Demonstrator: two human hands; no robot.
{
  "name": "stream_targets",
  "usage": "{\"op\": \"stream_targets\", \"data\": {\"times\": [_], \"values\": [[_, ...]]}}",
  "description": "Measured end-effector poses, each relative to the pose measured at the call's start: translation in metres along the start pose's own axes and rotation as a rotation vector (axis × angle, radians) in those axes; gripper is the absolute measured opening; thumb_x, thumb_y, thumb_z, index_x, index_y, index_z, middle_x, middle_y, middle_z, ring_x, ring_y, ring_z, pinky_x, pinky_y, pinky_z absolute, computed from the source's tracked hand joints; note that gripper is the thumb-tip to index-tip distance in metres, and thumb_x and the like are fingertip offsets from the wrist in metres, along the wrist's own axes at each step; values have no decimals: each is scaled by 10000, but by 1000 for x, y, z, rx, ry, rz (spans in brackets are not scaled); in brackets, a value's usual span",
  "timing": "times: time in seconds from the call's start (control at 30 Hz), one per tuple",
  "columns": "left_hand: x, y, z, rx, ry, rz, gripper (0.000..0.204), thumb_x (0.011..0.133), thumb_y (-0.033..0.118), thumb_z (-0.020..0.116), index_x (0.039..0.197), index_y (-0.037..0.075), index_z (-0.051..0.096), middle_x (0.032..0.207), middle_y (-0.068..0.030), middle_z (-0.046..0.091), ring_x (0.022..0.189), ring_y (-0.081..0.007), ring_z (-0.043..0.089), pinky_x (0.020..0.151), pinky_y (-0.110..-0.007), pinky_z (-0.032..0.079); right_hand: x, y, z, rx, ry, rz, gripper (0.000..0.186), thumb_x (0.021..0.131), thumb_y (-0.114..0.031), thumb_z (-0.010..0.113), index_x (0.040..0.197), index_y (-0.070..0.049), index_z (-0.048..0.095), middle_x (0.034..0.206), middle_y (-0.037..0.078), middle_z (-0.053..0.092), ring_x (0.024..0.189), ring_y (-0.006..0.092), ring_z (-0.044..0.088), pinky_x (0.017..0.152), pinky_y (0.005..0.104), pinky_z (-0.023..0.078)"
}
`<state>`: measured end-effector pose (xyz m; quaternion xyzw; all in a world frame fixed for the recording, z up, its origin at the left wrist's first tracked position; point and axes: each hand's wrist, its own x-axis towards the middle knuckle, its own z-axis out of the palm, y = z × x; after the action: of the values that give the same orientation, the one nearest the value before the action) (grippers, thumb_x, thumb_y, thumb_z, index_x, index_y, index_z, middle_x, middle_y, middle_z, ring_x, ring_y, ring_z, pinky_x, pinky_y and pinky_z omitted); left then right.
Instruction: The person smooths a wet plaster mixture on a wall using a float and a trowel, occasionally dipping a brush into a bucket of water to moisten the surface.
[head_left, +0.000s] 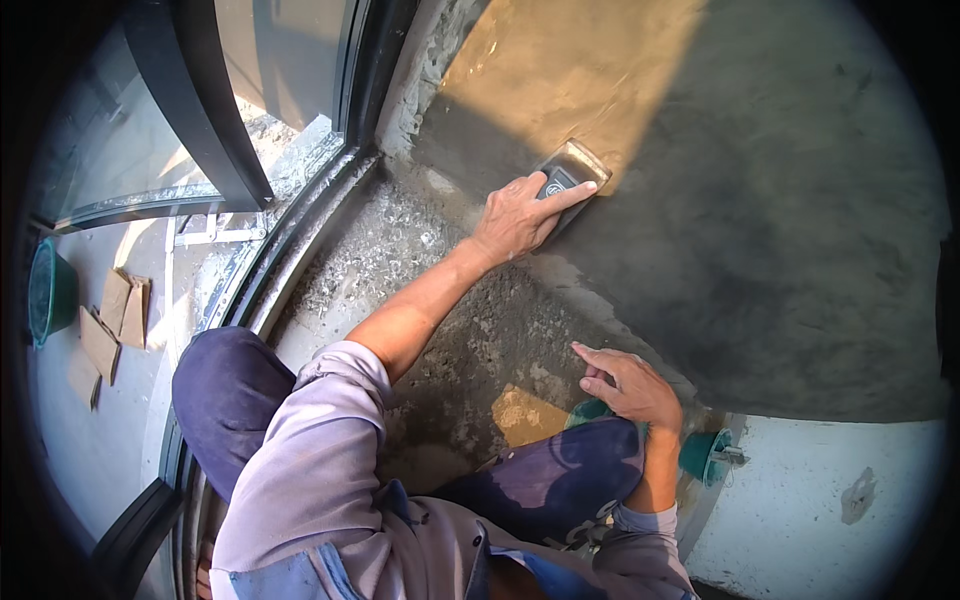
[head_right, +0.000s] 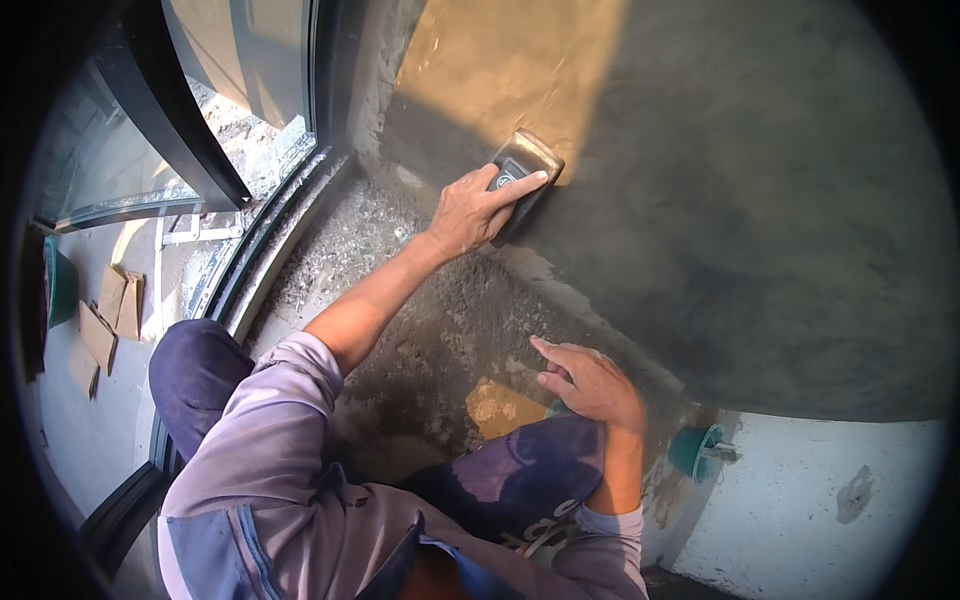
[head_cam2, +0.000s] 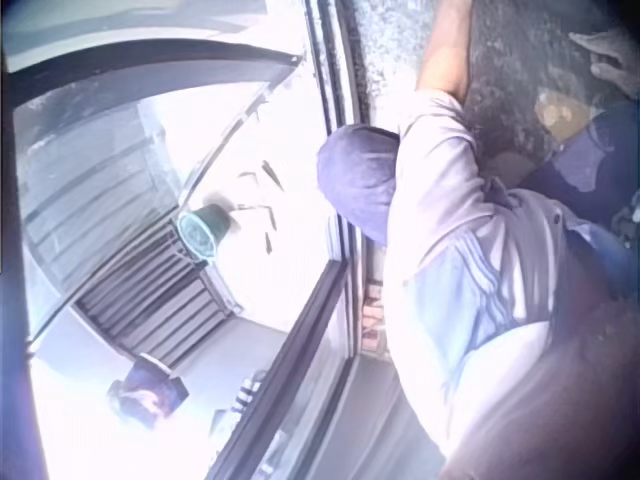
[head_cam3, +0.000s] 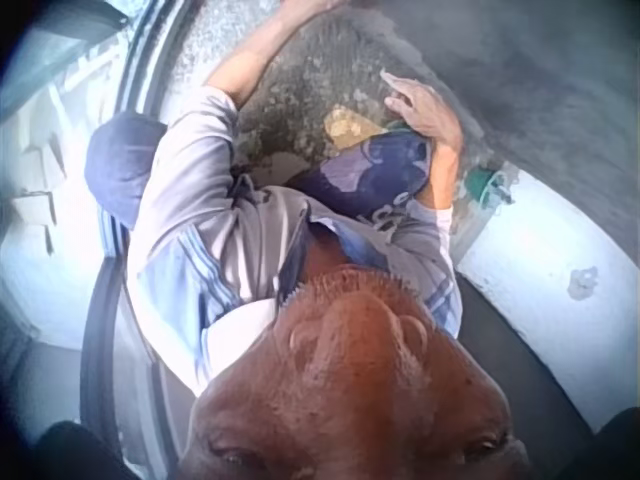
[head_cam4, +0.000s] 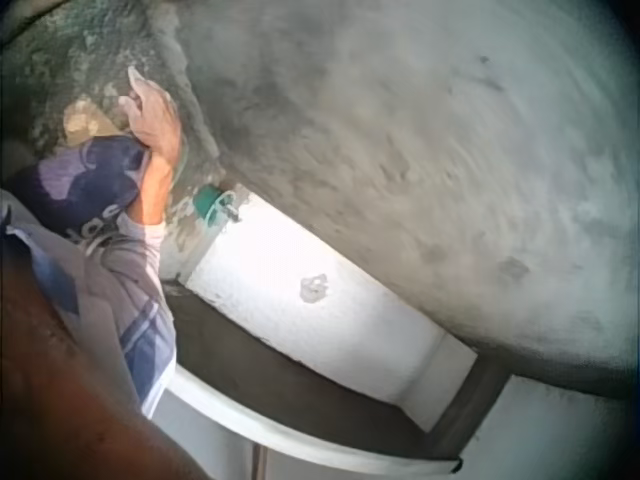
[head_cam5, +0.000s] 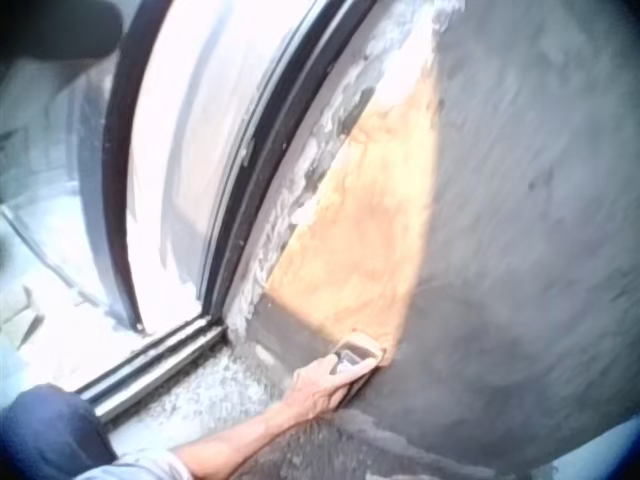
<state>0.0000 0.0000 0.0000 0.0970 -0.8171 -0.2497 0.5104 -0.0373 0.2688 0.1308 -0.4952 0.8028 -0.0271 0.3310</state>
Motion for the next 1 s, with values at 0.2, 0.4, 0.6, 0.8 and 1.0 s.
{"op": "stream_targets", "data": {"times": [0.2,0.4,0.6,0.8,1.0], "values": [[102,54,-13,-60,390,146,658,817,132,667,1410,382,533,833,-62,526,703,-238,588,569,-364,502,-3,3,3,53,-83,-6,547,909,-221,650,1419,-64,533,900,140,642,807,280,611,784,370,478],[-9,-31,-3,107,97,33,642,855,125,670,1411,416,531,850,-77,502,716,-255,596,623,-367,526,-3,5,7,60,-25,-7,550,914,-242,643,1423,-68,532,911,139,647,822,281,618,794,378,480],[-28,-56,-1,205,-8,51,634,859,110,666,1407,403,543,866,-95,512,761,-266,612,659,-388,532,-13,16,-3,46,13,-57,539,927,-269,638,1436,-127,533,938,122,658,852,272,623,813,392,482],[135,27,-63,168,262,231,618,756,128,710,1326,354,636,840,-112,551,697,-282,597,614,-385,501,-13,14,1,109,-1,-54,552,925,-293,648,1448,-165,527,966,123,655,890,279,628,845,400,486],[163,38,-72,85,331,392,518,863,36,619,1347,220,609,900,-157,605,758,-336,614,691,-391,517,-23,17,-2,132,36,-3,589,913,-292,658,1463,-144,505,995,134,657,900,283,632,845,395,490]]}}
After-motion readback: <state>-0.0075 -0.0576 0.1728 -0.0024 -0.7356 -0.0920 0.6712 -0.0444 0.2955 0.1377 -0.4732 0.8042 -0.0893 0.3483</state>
